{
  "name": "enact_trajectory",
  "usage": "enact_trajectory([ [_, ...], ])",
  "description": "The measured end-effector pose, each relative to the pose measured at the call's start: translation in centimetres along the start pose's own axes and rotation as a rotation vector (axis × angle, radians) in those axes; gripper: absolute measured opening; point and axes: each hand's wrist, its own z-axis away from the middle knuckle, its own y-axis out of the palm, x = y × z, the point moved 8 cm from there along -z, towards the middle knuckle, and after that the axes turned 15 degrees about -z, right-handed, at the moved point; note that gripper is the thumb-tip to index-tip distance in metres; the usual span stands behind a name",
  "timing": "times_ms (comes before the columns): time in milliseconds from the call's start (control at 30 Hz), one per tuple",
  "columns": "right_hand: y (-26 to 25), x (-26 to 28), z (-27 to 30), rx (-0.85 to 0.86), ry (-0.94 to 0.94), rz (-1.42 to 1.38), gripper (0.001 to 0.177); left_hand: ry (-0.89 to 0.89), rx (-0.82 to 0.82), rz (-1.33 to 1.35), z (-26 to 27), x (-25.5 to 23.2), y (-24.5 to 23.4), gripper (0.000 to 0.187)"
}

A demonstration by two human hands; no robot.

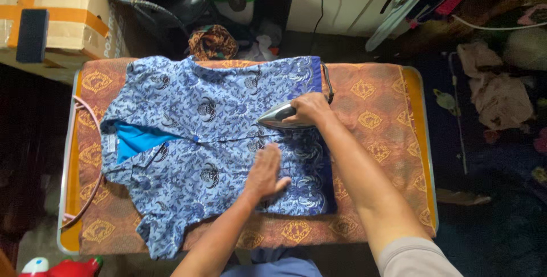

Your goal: The person irons a blue patterned shirt on a patterned ironing board. They repeatedly smooth the fabric with their hands and move the iron across the shirt, adjusting the garment between passes.

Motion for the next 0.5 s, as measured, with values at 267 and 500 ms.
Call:
enact_trajectory([
  [267,0.9,0.8,0.5,0.102,0.01,0.053,0.06,0.166,-0.067,-0.06,2.4,-6.7,1.9,0.102],
  [500,-0.4,-1.0,1.1,0.033,0.238,0.009,0.052,0.377,-0.087,0.019,4.6,-11.2,2.2,0.101],
])
